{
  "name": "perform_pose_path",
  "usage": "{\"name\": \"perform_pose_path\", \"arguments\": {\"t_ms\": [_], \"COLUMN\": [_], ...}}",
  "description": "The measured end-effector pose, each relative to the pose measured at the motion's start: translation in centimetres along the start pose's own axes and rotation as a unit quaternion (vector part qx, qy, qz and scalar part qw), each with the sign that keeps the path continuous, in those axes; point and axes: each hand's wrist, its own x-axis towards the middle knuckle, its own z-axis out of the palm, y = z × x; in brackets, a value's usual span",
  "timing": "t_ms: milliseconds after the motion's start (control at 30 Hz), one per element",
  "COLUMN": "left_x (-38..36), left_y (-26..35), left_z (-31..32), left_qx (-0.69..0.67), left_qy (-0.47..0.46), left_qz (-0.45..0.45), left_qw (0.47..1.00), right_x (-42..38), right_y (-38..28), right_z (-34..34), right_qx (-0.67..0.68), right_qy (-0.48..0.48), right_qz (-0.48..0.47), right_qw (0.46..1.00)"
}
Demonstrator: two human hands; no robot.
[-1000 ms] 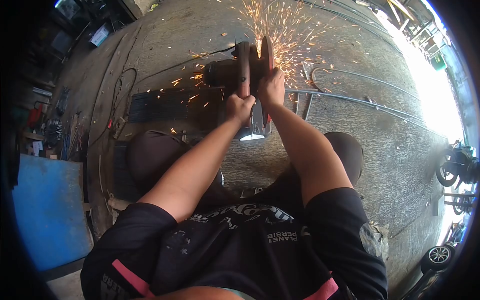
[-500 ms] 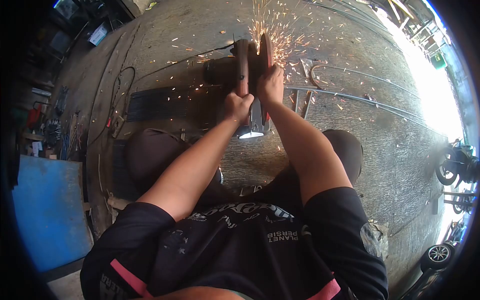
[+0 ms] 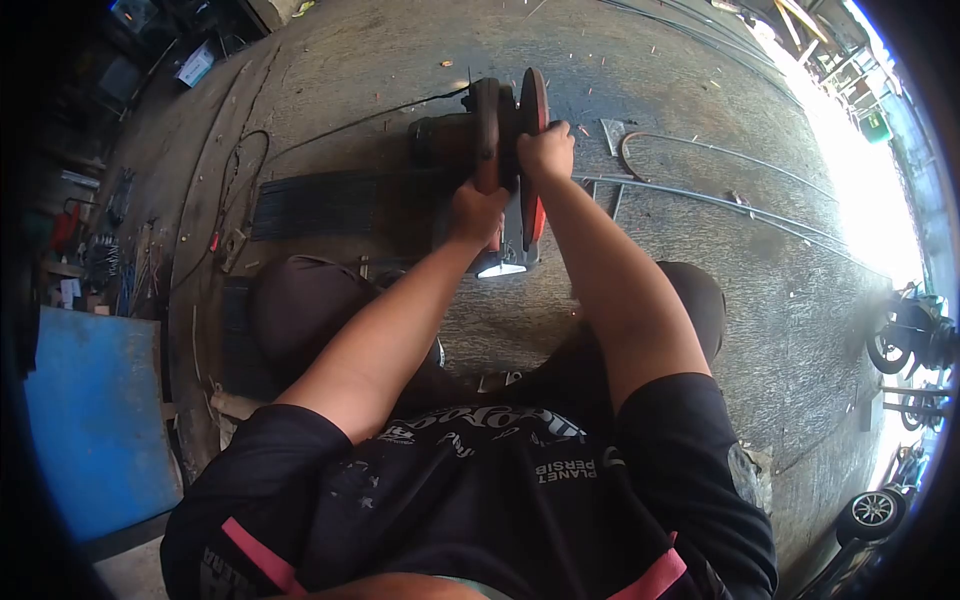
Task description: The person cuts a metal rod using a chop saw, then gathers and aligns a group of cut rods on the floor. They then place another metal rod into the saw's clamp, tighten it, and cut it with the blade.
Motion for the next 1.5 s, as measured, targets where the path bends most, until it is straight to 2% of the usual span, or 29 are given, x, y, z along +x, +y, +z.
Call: {"name": "perform_pose_path", "arguments": {"t_ms": [67,100,200,333,600,633,700,833,933,1000,1033,1100,1133,1200,1333,1433,1500], "left_x": [-0.3,-0.2,0.1,0.4,0.4,0.4,0.7,0.9,-0.1,0.2,0.2,-0.1,-0.2,-0.4,-0.1,-0.3,-0.2], "left_y": [0.4,0.5,-0.1,-0.7,-1.2,-1.4,-1.8,-2.6,-0.7,-1.3,-1.7,-1.2,-1.0,-0.8,-1.0,-1.2,-1.4], "left_z": [-0.1,-0.1,-0.1,-0.1,0.1,0.1,0.1,0.2,-0.3,0.0,0.0,0.0,-0.1,-0.3,-0.3,-0.1,0.1], "left_qx": [-0.012,-0.023,0.019,0.026,0.030,0.031,0.028,0.070,0.060,0.079,0.077,0.100,0.099,0.061,0.071,0.092,0.043], "left_qy": [-0.002,-0.004,0.006,-0.003,0.013,0.012,0.001,0.003,-0.009,0.034,0.035,0.069,0.069,0.000,-0.009,0.020,0.011], "left_qz": [-0.002,-0.006,0.027,0.009,0.043,0.039,-0.024,-0.034,-0.012,0.111,0.106,0.161,0.159,0.042,0.050,0.080,0.009], "left_qw": [1.000,1.000,0.999,1.000,0.999,0.999,0.999,0.997,0.998,0.990,0.991,0.979,0.980,0.997,0.996,0.992,0.999], "right_x": [0.8,0.8,0.4,0.2,0.0,-0.1,-0.3,-0.7,-0.7,-0.7,-0.7,-0.6,-0.7,-0.9,-1.0,-1.3,-0.9], "right_y": [-0.7,-0.9,-0.7,-0.1,0.8,0.8,0.7,0.7,0.7,1.0,1.0,0.9,0.9,0.8,0.8,0.8,1.4], "right_z": [-0.6,-0.7,-0.4,-0.1,0.5,0.4,0.1,0.1,0.0,0.1,0.2,0.1,0.1,0.0,0.0,-0.1,0.2], "right_qx": [-0.045,-0.045,-0.046,-0.025,-0.011,-0.013,-0.017,-0.029,-0.023,-0.014,-0.014,-0.020,-0.022,-0.022,-0.013,-0.014,-0.030], "right_qy": [-0.090,-0.090,-0.076,-0.032,0.017,0.015,0.010,0.017,0.020,0.016,0.021,0.016,0.015,0.024,0.031,0.024,0.024], "right_qz": [0.048,0.046,0.019,-0.016,-0.077,-0.080,-0.082,-0.081,-0.091,-0.089,-0.091,-0.088,-0.088,-0.084,-0.093,-0.079,-0.133], "right_qw": [0.994,0.994,0.996,0.999,0.997,0.997,0.996,0.996,0.995,0.996,0.996,0.996,0.996,0.996,0.995,0.997,0.990]}}
